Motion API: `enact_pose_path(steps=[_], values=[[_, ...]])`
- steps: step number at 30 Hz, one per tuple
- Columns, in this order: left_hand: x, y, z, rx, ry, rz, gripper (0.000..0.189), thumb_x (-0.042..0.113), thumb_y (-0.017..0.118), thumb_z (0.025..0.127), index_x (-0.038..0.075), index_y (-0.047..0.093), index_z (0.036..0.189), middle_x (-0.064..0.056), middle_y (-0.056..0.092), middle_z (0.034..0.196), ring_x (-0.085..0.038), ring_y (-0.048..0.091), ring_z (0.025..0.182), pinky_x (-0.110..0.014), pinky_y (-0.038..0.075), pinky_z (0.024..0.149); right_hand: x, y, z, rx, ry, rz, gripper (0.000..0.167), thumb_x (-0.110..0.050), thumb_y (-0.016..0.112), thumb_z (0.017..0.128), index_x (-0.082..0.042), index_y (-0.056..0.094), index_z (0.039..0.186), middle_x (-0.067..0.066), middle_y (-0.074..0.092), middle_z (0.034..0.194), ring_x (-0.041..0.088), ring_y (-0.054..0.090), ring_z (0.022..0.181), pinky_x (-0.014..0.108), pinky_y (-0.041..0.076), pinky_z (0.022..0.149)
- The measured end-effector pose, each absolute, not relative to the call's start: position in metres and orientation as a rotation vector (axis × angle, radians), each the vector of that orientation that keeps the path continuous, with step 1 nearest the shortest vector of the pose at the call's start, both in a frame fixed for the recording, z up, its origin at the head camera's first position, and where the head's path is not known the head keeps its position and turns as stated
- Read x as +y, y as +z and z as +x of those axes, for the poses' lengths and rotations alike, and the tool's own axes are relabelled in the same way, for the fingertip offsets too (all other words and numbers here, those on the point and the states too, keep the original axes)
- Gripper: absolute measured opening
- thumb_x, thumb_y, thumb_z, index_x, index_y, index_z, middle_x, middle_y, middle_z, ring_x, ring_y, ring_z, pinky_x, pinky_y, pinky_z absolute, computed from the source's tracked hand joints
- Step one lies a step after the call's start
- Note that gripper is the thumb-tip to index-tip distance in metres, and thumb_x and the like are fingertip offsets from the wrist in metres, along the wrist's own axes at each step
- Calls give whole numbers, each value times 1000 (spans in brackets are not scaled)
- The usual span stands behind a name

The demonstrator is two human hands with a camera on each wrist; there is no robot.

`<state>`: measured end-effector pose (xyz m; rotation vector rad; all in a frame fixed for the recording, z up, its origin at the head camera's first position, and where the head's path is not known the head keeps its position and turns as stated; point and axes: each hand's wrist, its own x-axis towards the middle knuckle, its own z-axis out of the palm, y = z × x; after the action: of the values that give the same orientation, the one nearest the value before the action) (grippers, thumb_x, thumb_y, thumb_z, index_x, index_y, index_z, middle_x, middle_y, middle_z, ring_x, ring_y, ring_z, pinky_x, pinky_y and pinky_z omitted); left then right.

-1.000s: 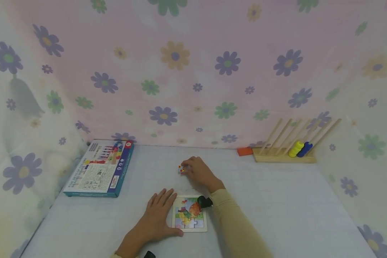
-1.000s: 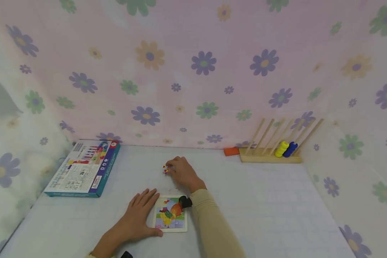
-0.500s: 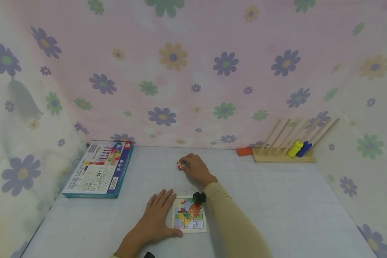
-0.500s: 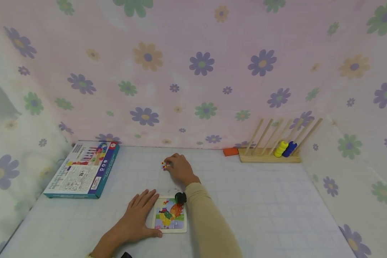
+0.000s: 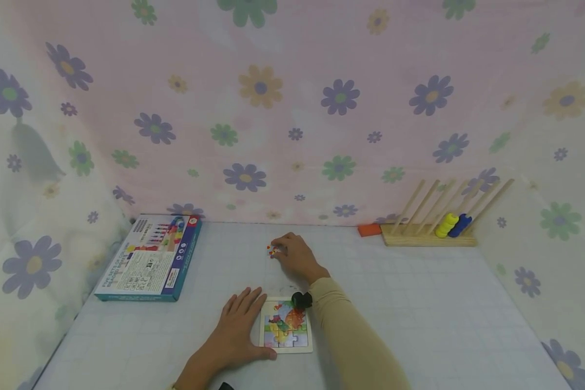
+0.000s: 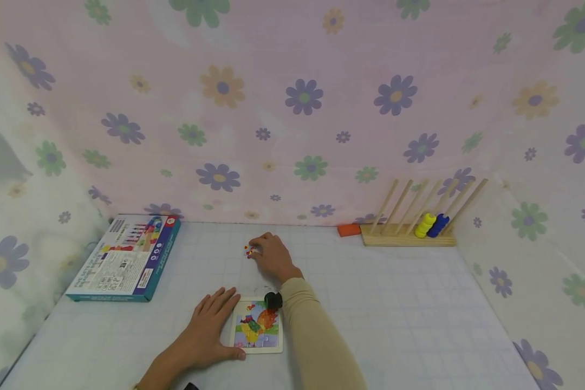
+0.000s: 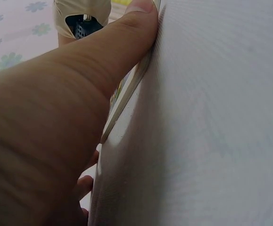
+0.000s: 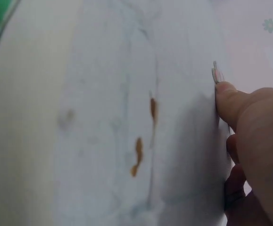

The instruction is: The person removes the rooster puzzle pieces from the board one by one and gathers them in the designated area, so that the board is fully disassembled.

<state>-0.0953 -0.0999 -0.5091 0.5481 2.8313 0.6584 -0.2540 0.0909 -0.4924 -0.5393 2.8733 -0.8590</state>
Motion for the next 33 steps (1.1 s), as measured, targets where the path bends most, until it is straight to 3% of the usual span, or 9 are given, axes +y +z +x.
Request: enact_pose_path(steps=[8,14,21,25,29,33], values=[[-100,-509,-94,2825,672,564,122,84,73,65,15,37,158,-9,30,168,-38,22,156,-69,17,124,97,-494,-251,2852,-918,-516,41,-25,66,100,-16,62,140,8,61,139,28,56,130,47,47,112],[-99,-508,-93,2830,669,565,123,86,71,65,15,36,159,-9,29,168,-38,21,157,-68,16,124,116,-496,-238,2742,-1157,-458,49,-17,71,96,-10,57,142,8,64,133,26,62,120,45,52,106],[-101,-509,-94,2836,666,551,122,84,73,65,15,36,159,-10,30,168,-38,20,157,-68,16,124,129,-485,-207,2695,-1083,-462,44,-22,73,95,-13,63,137,4,67,130,22,63,122,44,52,107],[-101,-508,-94,2828,665,563,123,86,71,65,14,37,158,-11,31,167,-40,21,156,-69,17,123,136,-477,-181,2733,-995,-549,33,-22,74,95,-15,70,127,-2,70,113,14,64,103,34,57,91],[-100,-507,-94,2827,651,563,123,87,70,65,14,36,158,-11,30,167,-39,21,156,-69,17,123,144,-473,-156,2705,-984,-641,22,-21,75,94,-13,75,114,-9,66,92,4,57,81,22,52,71],[-99,-506,-93,2833,640,547,122,86,71,65,15,36,159,-9,30,168,-38,21,157,-68,16,124,148,-474,-140,2667,-985,-690,21,-24,76,93,-11,78,110,-10,66,88,-1,54,76,17,50,69]])
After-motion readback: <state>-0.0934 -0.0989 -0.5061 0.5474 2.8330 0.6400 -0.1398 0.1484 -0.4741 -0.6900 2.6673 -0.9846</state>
